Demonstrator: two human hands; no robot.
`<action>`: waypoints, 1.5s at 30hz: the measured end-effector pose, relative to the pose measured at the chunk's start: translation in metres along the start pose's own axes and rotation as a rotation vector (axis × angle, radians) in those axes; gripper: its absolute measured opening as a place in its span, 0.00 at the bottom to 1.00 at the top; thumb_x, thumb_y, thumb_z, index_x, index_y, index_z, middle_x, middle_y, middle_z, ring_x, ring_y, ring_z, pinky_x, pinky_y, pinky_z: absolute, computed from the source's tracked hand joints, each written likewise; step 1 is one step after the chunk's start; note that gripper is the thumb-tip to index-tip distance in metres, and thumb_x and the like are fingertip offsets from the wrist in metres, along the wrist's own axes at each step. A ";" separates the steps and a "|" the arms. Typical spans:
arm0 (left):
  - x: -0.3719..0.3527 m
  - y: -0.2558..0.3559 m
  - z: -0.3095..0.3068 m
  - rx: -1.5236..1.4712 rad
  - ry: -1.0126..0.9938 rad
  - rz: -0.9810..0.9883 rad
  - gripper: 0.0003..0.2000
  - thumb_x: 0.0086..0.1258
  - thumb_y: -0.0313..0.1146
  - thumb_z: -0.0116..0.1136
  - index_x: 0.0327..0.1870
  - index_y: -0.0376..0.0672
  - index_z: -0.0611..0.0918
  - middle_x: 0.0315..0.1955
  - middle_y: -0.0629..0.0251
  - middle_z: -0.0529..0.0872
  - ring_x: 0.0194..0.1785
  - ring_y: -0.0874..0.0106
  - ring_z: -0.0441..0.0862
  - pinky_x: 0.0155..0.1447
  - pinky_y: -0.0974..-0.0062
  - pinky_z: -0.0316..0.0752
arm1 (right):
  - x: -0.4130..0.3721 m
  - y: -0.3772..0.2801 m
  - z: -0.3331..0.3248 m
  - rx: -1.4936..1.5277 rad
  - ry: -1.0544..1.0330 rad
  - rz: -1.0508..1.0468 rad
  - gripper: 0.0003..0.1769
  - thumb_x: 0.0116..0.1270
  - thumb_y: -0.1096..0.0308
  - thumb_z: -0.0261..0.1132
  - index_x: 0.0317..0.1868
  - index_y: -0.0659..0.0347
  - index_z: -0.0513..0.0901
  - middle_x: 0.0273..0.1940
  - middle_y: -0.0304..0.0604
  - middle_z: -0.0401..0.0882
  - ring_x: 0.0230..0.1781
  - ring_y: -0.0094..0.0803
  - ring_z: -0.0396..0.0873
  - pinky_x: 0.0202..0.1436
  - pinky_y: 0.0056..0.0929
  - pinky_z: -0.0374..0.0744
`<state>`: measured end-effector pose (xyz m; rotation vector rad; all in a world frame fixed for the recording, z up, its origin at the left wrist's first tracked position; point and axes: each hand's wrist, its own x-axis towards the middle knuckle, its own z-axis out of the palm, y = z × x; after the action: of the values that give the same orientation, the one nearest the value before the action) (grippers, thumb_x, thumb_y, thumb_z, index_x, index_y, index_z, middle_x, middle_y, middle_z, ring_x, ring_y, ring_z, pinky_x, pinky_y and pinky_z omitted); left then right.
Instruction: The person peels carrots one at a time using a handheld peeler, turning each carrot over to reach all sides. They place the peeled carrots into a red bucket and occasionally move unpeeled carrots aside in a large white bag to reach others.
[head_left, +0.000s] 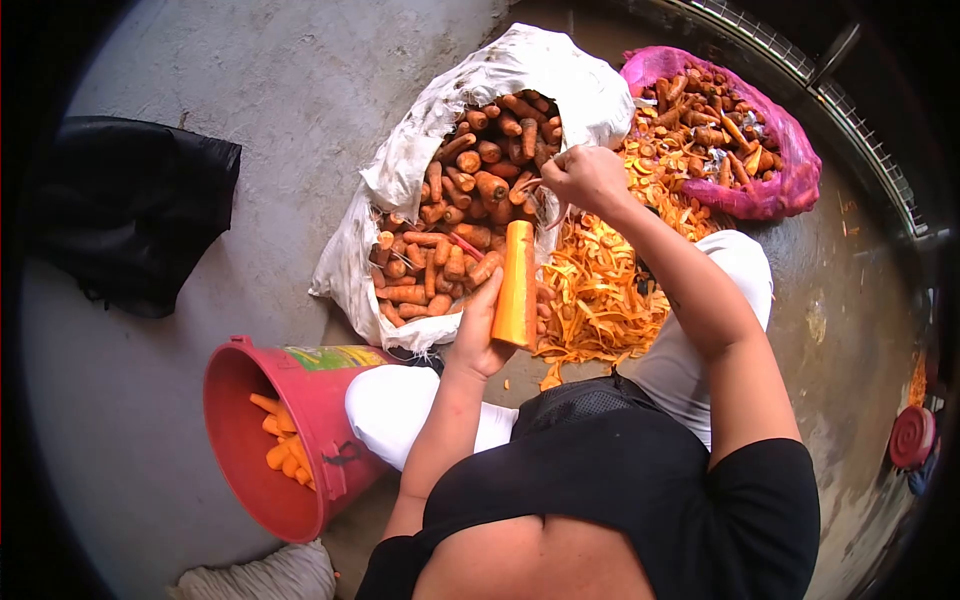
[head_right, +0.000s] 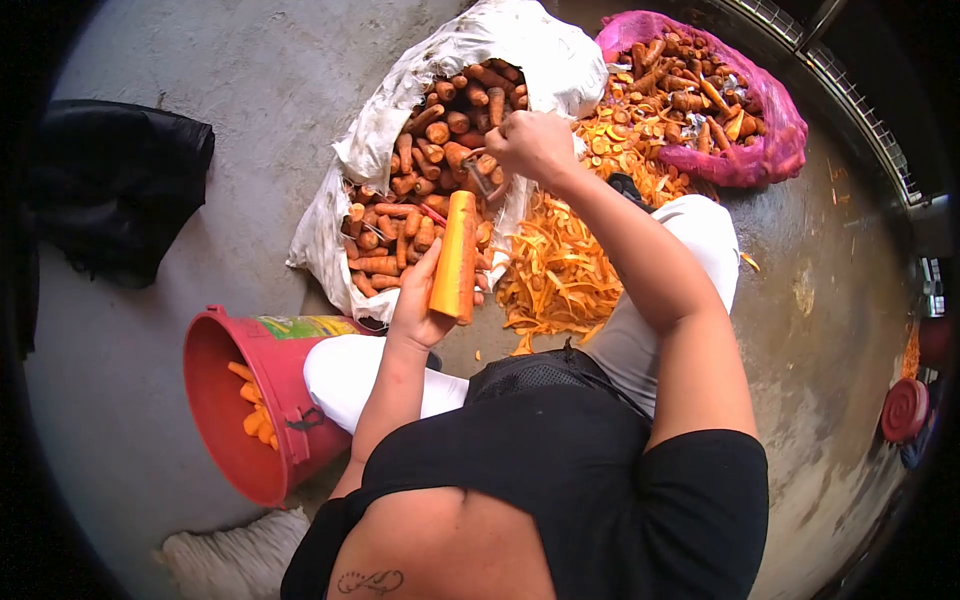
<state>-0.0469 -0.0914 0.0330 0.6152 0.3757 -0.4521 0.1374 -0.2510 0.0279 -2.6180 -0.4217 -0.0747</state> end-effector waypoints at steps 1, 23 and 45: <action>0.005 -0.002 -0.007 -0.077 -0.009 -0.019 0.22 0.78 0.48 0.38 0.59 0.38 0.71 0.35 0.55 0.79 0.35 0.65 0.80 0.38 0.70 0.81 | -0.004 -0.008 -0.003 0.088 -0.018 -0.011 0.20 0.58 0.52 0.57 0.23 0.57 0.87 0.16 0.46 0.79 0.19 0.41 0.81 0.28 0.38 0.79; 0.023 -0.010 -0.024 -0.128 0.205 -0.029 0.18 0.74 0.46 0.42 0.45 0.40 0.77 0.34 0.61 0.84 0.35 0.66 0.83 0.32 0.66 0.79 | -0.068 -0.048 -0.011 0.202 0.004 -0.665 0.15 0.50 0.58 0.63 0.11 0.54 0.80 0.11 0.44 0.72 0.15 0.41 0.73 0.29 0.34 0.70; -0.003 -0.003 -0.017 0.086 0.002 0.009 0.23 0.76 0.52 0.40 0.57 0.42 0.70 0.33 0.60 0.80 0.31 0.70 0.81 0.32 0.73 0.81 | 0.003 0.001 0.002 -0.165 0.098 -0.151 0.20 0.58 0.53 0.58 0.17 0.57 0.84 0.16 0.49 0.78 0.20 0.46 0.80 0.38 0.39 0.78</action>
<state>-0.0539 -0.0824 0.0201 0.7003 0.3563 -0.4612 0.1410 -0.2500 0.0262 -2.7248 -0.6010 -0.2986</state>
